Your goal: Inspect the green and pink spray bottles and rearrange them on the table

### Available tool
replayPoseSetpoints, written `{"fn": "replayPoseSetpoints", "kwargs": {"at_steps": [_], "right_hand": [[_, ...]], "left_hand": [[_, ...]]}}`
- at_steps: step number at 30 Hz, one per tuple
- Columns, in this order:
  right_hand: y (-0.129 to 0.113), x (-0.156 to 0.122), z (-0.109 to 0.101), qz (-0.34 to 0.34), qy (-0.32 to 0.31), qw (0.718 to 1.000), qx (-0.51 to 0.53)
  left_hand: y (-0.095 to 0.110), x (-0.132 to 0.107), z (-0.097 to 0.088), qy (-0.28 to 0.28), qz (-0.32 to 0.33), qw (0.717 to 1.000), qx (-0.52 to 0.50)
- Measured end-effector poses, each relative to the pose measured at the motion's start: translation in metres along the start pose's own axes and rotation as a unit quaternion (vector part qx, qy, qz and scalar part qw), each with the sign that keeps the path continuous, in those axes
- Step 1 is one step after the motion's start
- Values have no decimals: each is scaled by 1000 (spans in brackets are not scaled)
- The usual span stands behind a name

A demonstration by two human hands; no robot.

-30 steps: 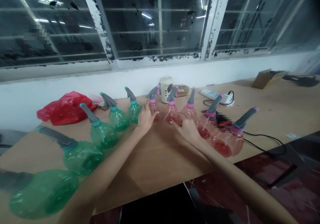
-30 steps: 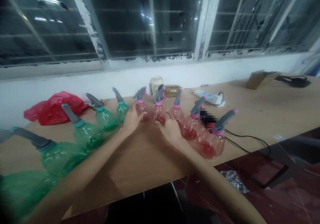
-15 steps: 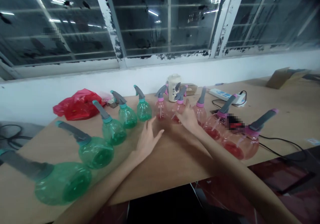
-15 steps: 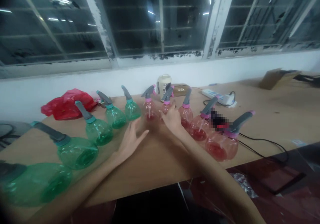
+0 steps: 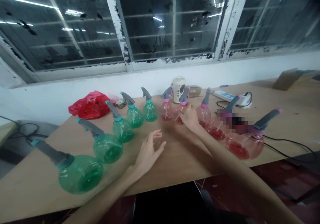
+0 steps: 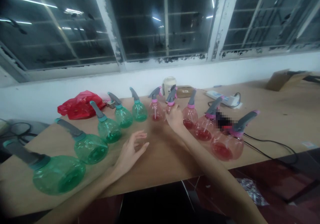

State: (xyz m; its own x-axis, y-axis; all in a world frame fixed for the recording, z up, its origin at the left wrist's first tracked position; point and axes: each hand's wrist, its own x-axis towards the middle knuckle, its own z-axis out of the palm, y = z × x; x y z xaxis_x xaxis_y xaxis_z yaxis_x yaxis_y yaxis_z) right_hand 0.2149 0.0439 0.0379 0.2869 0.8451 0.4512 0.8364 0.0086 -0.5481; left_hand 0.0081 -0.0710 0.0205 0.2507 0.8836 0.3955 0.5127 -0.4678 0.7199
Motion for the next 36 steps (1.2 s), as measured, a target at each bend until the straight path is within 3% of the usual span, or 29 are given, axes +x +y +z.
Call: {"fn": "replayPoseSetpoints", "kwargs": {"at_steps": [11,15,19,25,28,31,36], "right_hand": [[-6,0,5,3,-14,1000,-25],[-9,-10,-7,13,-29,998,-52],[-15,-38,-23,-13,-46,997,-68],[-28,-91,-30,-120,-103,987,20],[-33,-109,-33,-178,-135,970,94],[-34,-120,-43,-223,-174,947,154],[-19,-117,-60,-228,-219,923,222]], "left_hand": [[1,-7,-4,12,-9,1000,-6],[1,-6,-5,14,-22,1000,-15],[4,5,-4,26,-30,998,-40],[23,37,-1,38,-14,998,-58],[34,51,-4,4,-13,998,-66],[40,57,-5,-8,-44,994,-101],[37,53,-3,38,-35,984,-172]]}}
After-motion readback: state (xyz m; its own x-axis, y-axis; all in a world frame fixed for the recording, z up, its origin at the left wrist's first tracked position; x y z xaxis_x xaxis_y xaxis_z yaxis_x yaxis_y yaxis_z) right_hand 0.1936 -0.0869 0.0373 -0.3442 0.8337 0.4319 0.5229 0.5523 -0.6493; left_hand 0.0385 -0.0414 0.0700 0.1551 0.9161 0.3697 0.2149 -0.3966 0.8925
